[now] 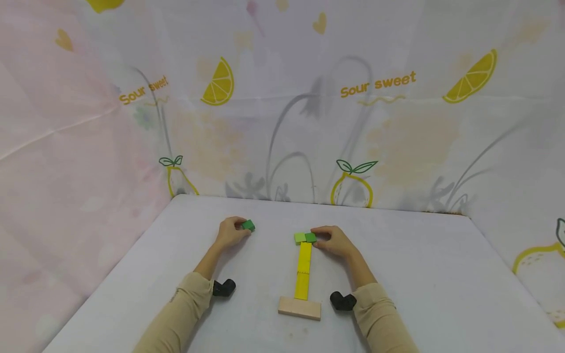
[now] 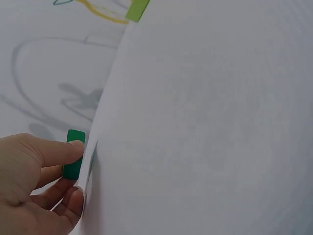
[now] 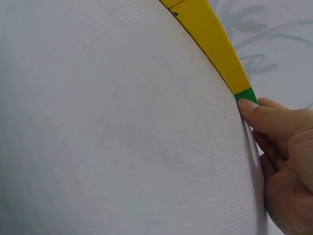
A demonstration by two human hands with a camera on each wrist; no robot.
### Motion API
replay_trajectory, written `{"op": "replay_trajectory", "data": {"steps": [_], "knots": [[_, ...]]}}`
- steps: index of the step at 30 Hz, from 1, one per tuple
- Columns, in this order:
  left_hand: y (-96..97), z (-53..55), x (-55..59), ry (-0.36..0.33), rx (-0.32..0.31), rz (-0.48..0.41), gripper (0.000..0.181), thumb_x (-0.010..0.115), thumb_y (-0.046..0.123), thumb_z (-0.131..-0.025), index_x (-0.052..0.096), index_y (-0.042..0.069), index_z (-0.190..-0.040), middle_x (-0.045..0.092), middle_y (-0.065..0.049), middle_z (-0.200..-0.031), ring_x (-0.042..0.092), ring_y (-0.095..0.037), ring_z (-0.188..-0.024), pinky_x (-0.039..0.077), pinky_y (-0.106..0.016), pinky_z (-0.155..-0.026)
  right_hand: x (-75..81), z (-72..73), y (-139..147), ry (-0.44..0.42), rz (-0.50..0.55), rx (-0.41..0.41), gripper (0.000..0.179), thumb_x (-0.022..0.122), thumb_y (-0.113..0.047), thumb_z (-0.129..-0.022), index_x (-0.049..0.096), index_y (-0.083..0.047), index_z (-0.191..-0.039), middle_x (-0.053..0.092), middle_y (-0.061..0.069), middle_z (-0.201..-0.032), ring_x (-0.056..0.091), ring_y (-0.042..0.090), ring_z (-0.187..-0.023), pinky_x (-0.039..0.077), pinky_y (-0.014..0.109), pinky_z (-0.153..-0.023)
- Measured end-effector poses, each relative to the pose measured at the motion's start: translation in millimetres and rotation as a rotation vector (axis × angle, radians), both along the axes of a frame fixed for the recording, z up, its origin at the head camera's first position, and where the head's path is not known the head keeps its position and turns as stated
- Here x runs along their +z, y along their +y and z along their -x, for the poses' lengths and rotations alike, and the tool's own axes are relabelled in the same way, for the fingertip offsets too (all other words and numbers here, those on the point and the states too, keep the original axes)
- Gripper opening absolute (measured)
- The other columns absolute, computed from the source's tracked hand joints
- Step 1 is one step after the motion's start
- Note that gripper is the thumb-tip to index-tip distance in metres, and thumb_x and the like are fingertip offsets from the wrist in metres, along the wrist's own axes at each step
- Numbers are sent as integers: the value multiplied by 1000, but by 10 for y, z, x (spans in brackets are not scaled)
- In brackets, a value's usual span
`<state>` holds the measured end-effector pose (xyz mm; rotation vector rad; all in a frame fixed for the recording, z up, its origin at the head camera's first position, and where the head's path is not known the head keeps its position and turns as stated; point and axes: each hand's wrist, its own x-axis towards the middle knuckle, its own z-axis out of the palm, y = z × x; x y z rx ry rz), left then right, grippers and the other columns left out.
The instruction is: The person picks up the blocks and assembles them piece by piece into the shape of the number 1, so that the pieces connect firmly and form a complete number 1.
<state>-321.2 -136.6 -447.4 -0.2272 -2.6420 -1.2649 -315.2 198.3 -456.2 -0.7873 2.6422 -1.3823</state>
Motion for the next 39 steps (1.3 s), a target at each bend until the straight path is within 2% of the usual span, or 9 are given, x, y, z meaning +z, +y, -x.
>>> {"op": "replay_trajectory", "data": {"steps": [8,17,24,32,39], "knots": [[217,-71,48,-37,-90,-16,37,71,4,-75,62,-11,-108,62,-20,-99,56,-29,-91,48,-39,-80,-4,7,7,2,0,7,41,70,-5,-80,61,6,-118,59,23,-122,46,42,-120,31,56,-102],[370,-93,69,-5,-158,13,35,72,3,-76,63,-12,-106,62,-19,-95,55,-26,-85,47,-34,-74,16,7,-3,6,1,7,42,70,-6,-80,61,6,-118,59,24,-122,46,43,-120,31,56,-102],[475,-115,71,1,-192,21,32,73,2,-75,64,-11,-103,63,-19,-93,55,-24,-83,47,-32,-73,-12,20,1,5,13,12,41,70,-5,-79,61,7,-118,59,23,-121,47,42,-120,31,56,-102],[603,-96,20,-2,-225,53,30,74,2,-75,65,-11,-101,64,-18,-92,54,-21,-80,46,-29,-71,-6,-2,12,-4,18,22,41,70,-5,-80,61,7,-118,59,23,-122,46,43,-120,30,56,-103],[728,-90,22,-6,-250,89,30,74,3,-76,65,-10,-102,64,-17,-94,55,-21,-83,47,-29,-72,6,-2,9,-13,17,12,41,69,-4,-80,60,7,-119,58,24,-123,45,43,-121,29,56,-103]]}}
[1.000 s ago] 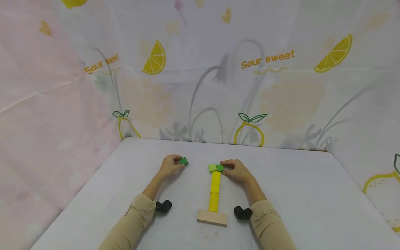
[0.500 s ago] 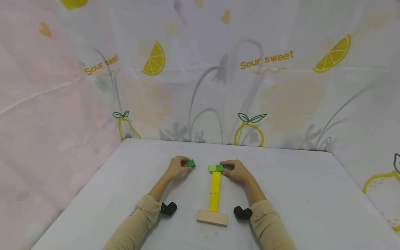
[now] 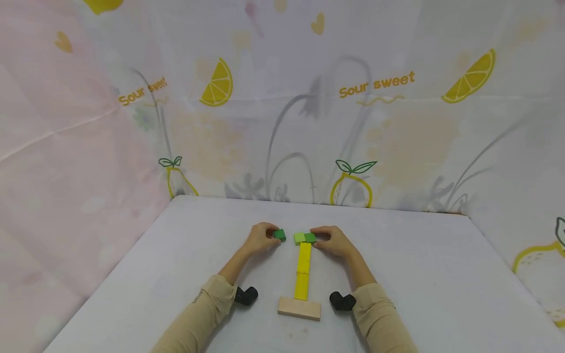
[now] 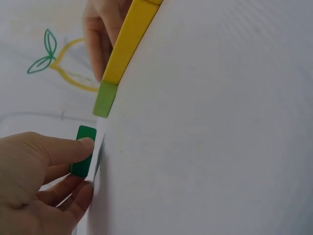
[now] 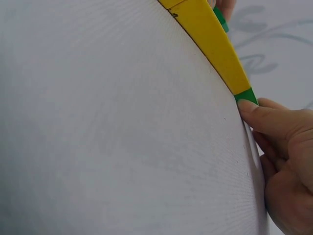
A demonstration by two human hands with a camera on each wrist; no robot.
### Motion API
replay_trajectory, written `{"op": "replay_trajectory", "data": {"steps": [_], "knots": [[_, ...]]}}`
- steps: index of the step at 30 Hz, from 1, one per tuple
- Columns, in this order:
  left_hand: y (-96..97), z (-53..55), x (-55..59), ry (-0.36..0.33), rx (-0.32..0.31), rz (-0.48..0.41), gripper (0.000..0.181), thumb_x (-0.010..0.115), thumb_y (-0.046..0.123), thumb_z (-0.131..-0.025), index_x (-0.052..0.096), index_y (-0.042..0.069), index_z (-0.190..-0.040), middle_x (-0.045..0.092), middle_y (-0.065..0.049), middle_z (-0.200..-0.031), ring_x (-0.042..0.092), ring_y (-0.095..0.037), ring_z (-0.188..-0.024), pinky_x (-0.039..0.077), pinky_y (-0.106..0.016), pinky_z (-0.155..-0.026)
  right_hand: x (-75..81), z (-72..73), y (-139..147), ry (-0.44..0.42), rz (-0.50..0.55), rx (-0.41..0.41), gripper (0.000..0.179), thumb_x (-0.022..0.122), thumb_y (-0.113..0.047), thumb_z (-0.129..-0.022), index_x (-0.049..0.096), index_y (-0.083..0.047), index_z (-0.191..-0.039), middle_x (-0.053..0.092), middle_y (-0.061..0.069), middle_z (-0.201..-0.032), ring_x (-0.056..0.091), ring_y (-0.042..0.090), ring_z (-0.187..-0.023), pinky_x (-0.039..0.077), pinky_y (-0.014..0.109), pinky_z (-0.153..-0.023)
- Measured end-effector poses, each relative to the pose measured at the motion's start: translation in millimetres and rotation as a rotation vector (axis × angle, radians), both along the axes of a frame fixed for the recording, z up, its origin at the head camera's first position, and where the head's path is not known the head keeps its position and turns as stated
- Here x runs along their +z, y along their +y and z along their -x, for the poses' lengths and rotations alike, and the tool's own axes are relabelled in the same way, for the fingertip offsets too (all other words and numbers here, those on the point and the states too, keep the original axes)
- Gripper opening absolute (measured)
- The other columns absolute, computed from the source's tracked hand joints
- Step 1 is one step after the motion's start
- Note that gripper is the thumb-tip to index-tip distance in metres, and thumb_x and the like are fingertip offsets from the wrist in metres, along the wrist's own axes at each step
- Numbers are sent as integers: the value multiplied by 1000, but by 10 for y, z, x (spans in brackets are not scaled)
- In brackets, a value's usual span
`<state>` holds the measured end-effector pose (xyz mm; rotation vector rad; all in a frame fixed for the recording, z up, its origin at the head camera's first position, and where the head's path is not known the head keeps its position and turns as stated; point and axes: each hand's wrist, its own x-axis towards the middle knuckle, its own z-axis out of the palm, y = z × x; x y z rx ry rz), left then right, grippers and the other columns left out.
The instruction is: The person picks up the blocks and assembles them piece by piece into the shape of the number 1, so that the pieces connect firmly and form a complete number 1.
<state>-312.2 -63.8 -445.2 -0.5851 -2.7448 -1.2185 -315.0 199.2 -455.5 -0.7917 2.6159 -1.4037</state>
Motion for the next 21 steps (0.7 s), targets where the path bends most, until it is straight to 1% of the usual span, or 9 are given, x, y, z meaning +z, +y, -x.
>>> {"op": "replay_trajectory", "data": {"steps": [6,10,17,21], "knots": [[71,-11,25,-20,-5,11,31,73,4,-77,65,-9,-105,63,-17,-98,54,-21,-85,47,-29,-74,20,4,-11,2,-5,1,42,69,-5,-80,60,6,-120,58,24,-123,45,42,-121,30,56,-103],[113,-7,16,-24,-7,25,32,73,4,-78,65,-8,-106,63,-17,-99,53,-20,-85,46,-30,-75,24,3,-14,-2,-6,-3,42,69,-5,-81,60,6,-119,58,24,-123,45,42,-122,30,56,-103],[165,-14,-11,1,-22,21,30,73,3,-76,66,-9,-103,63,-17,-97,54,-20,-84,46,-29,-74,-1,14,-10,29,-41,-4,42,70,-8,-81,61,6,-119,58,24,-122,46,43,-120,31,56,-102],[183,-13,-18,1,-21,26,30,73,4,-77,66,-8,-104,64,-17,-98,54,-21,-85,46,-30,-75,-7,16,-12,6,-36,-11,42,70,-8,-80,61,5,-119,58,23,-123,46,42,-121,31,55,-103]]}}
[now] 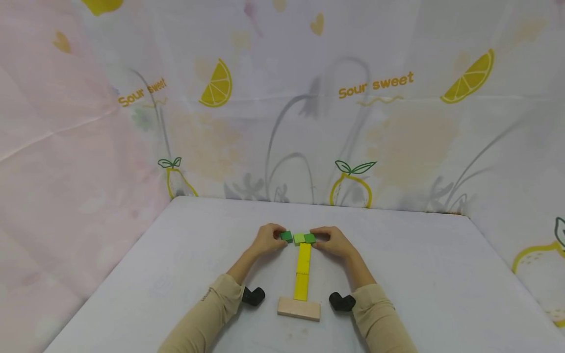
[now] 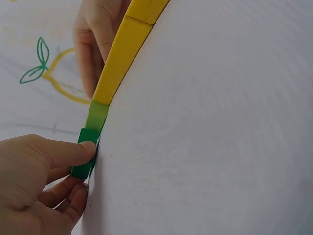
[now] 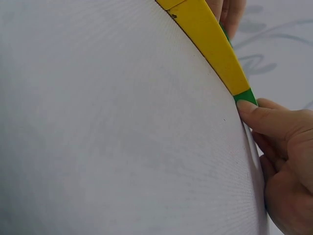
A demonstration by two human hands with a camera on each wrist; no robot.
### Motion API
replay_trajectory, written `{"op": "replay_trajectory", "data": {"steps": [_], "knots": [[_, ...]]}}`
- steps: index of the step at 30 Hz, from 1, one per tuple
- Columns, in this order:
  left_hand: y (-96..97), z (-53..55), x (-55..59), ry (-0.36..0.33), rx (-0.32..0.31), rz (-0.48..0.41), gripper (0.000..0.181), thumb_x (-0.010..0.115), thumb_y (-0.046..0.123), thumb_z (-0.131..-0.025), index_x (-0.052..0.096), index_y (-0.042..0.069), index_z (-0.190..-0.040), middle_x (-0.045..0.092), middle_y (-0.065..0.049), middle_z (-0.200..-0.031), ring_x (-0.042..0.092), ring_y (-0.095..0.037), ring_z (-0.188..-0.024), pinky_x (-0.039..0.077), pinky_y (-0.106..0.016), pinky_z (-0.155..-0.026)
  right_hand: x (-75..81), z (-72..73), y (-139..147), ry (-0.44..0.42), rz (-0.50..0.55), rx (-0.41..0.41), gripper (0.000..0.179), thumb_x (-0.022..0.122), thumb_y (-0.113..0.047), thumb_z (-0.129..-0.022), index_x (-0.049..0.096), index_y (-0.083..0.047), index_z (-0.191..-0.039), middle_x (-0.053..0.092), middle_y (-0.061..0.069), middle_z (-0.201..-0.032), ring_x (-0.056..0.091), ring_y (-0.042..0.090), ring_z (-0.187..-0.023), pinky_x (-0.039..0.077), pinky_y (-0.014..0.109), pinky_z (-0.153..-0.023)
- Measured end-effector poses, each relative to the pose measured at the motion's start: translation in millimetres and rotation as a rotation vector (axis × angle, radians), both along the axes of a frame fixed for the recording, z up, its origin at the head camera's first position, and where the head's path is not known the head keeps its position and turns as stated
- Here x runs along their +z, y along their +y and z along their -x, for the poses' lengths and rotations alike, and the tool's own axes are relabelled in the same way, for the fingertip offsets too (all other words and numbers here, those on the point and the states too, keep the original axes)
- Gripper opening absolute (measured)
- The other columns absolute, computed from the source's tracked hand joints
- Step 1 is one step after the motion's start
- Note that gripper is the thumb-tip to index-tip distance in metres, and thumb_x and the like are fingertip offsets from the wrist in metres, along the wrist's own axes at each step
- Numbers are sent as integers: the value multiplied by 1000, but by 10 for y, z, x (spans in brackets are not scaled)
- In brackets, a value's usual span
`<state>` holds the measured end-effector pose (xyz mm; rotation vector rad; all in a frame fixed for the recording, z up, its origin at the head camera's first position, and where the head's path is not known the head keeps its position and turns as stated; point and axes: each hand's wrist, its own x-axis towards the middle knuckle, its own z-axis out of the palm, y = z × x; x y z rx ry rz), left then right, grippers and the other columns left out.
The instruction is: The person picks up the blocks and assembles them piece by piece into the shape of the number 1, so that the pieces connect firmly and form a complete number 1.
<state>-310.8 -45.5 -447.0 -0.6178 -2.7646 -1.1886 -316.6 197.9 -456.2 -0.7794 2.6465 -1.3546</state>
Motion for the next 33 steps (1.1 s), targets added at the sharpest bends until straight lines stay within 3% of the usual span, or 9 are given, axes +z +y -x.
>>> {"op": "replay_trajectory", "data": {"steps": [16,29,33], "knots": [[45,19,-16,-2,-11,12,31,73,3,-77,66,-8,-105,64,-17,-100,54,-20,-85,46,-28,-75,-2,-10,-2,11,5,-1,41,70,-8,-81,61,6,-119,58,24,-122,47,43,-119,32,56,-101],[63,6,4,-34,-24,36,34,73,5,-76,65,-7,-108,64,-16,-101,53,-19,-86,45,-28,-77,33,-42,-36,28,-2,5,39,65,5,-82,55,16,-118,55,32,-121,45,48,-118,30,59,-101],[81,3,10,-28,-38,24,33,73,6,-76,66,-7,-106,64,-16,-100,54,-19,-85,46,-27,-75,26,-37,-28,30,-2,3,40,66,4,-81,57,13,-119,57,29,-121,47,46,-118,32,57,-101]]}}
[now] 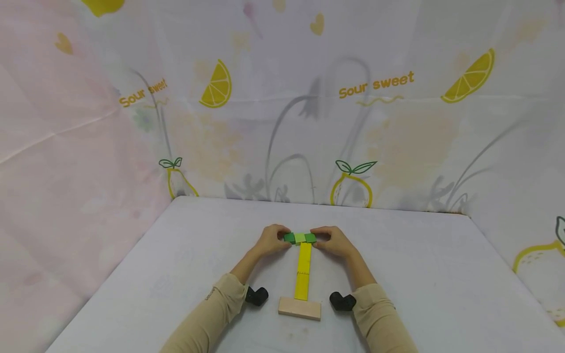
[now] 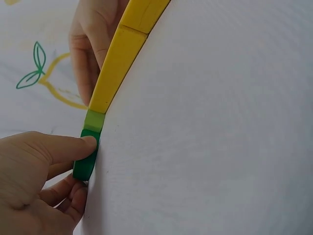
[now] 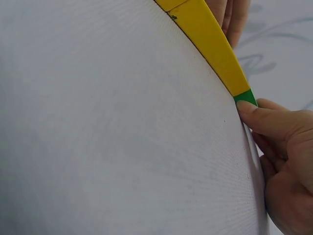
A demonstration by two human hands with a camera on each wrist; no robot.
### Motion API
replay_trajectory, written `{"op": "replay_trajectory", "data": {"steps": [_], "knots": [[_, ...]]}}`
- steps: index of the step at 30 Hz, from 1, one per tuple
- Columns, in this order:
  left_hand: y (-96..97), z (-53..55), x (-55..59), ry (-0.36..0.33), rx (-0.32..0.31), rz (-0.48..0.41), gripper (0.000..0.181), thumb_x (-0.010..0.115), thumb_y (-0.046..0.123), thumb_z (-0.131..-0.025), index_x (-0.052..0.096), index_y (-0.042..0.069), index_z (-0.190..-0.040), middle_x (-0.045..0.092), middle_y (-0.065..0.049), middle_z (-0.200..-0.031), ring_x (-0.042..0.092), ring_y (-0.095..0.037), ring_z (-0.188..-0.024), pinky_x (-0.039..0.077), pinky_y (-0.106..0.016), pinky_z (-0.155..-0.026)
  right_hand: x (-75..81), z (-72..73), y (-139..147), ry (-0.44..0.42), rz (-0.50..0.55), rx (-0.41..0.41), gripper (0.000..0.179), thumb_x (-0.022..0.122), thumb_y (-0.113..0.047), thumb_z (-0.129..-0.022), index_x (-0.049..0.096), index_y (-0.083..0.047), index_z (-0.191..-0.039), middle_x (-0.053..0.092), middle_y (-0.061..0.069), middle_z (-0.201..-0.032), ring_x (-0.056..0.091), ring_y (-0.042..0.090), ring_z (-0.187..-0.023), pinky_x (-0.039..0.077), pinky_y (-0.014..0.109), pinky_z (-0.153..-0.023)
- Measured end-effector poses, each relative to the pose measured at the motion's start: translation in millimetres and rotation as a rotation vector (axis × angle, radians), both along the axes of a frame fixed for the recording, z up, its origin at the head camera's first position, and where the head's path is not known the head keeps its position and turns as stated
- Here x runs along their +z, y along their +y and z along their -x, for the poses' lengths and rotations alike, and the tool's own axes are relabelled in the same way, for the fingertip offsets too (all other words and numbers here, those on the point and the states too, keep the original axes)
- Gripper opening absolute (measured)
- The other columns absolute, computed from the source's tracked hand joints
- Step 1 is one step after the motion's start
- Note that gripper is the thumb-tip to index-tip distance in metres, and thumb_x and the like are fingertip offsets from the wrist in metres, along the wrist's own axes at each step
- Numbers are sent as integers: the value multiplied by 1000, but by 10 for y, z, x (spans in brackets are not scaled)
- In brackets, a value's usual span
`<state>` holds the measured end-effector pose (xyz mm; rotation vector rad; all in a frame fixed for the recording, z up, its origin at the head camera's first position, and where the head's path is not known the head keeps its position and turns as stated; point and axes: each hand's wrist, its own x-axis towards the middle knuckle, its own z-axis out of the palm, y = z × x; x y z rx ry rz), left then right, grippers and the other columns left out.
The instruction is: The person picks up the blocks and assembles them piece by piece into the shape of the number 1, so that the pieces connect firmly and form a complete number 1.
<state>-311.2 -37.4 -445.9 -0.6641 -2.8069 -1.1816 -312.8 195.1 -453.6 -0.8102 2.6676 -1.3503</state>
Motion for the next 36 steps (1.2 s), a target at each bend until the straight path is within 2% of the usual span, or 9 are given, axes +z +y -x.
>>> {"op": "replay_trajectory", "data": {"steps": [9,18,26,36], "knots": [[58,32,-10,6,-11,14,34,73,10,-79,66,-6,-107,65,-15,-101,56,-20,-88,47,-28,-77,-34,27,35,-12,29,21,41,70,-7,-81,61,6,-119,59,24,-121,47,43,-119,32,56,-101],[61,27,-1,9,-21,25,39,78,15,-74,67,-4,-107,65,-13,-101,56,-21,-89,47,-28,-77,-26,27,22,-26,27,13,41,69,-5,-81,60,7,-119,59,24,-122,47,43,-120,31,56,-102],[65,14,-5,21,-23,21,34,77,15,-77,68,-3,-104,64,-12,-95,52,-17,-82,45,-25,-72,-17,7,27,-53,59,24,42,69,-4,-81,60,8,-119,57,25,-123,46,44,-120,31,57,-102],[75,7,-6,35,-9,23,33,77,15,-77,68,-3,-103,64,-11,-93,52,-16,-82,44,-25,-72,-46,28,28,-6,48,36,41,69,-10,-82,61,6,-118,59,24,-121,47,44,-118,32,58,-100]]}}
